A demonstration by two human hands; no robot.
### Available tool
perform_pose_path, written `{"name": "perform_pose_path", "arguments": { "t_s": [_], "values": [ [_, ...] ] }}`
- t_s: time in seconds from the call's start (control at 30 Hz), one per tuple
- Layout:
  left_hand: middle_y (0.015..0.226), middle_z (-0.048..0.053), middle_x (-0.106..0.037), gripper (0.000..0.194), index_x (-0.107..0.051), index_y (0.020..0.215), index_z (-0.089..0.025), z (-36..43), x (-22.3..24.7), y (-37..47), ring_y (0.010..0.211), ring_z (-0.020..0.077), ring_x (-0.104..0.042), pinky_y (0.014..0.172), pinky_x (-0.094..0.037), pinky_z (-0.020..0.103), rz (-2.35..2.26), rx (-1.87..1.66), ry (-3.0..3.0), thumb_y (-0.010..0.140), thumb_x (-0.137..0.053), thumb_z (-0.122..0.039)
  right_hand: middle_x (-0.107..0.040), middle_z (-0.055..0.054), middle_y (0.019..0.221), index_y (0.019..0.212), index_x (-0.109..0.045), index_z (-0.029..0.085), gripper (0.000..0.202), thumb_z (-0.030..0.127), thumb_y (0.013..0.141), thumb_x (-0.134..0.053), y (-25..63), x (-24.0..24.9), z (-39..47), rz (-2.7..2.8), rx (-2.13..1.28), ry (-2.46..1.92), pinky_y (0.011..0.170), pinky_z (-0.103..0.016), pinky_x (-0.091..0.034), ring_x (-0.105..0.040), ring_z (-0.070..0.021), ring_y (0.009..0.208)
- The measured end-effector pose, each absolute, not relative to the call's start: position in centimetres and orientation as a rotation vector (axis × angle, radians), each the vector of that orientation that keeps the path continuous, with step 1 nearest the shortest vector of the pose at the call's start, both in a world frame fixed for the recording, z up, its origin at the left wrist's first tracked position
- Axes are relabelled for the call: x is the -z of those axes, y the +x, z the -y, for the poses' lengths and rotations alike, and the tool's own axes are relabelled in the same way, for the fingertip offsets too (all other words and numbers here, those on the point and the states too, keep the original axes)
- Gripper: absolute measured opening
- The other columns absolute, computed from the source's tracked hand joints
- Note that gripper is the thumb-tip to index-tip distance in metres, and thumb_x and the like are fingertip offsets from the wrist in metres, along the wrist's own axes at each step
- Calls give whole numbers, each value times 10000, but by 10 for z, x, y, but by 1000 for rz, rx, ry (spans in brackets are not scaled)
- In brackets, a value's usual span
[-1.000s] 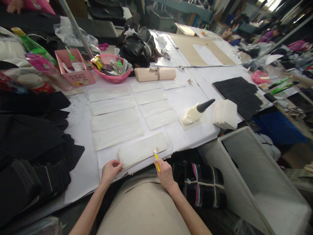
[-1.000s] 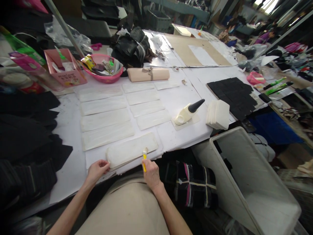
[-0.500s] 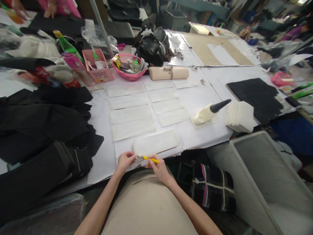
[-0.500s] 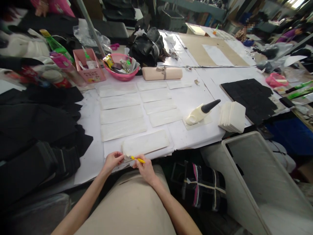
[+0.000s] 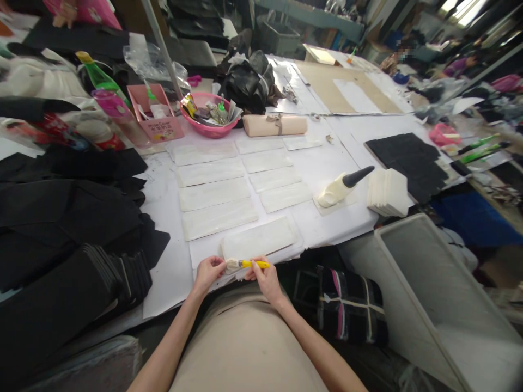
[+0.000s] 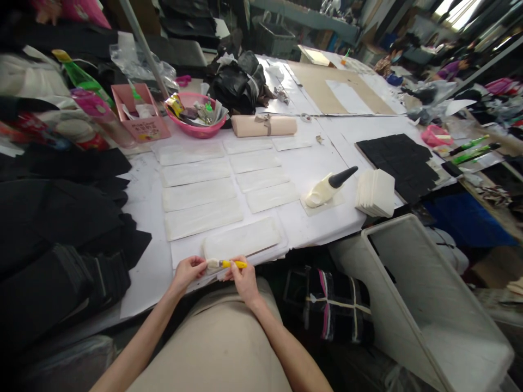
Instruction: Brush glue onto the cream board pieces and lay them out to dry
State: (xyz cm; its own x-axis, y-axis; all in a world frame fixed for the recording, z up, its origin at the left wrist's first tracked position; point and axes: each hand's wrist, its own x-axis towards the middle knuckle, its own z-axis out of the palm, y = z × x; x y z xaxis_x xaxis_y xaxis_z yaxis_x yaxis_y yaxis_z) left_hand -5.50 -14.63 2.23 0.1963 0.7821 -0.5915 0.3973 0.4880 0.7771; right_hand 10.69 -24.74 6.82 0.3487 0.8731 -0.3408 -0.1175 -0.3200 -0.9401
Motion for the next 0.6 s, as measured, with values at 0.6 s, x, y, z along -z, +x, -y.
{"name": "perform_pose_path", "arguments": {
  "t_s": [0.6],
  "values": [
    [546, 35, -667, 266, -617, 677, -173, 151, -11, -52, 522, 196, -628, 496, -477, 275, -1567, -235, 1255, 604, -603, -429, -709, -75, 982, 1070, -621, 224, 297, 348, 984, -364, 259, -64, 254, 1489, -267, -2003, 783, -295, -508, -675, -201, 859]
  ]
}}
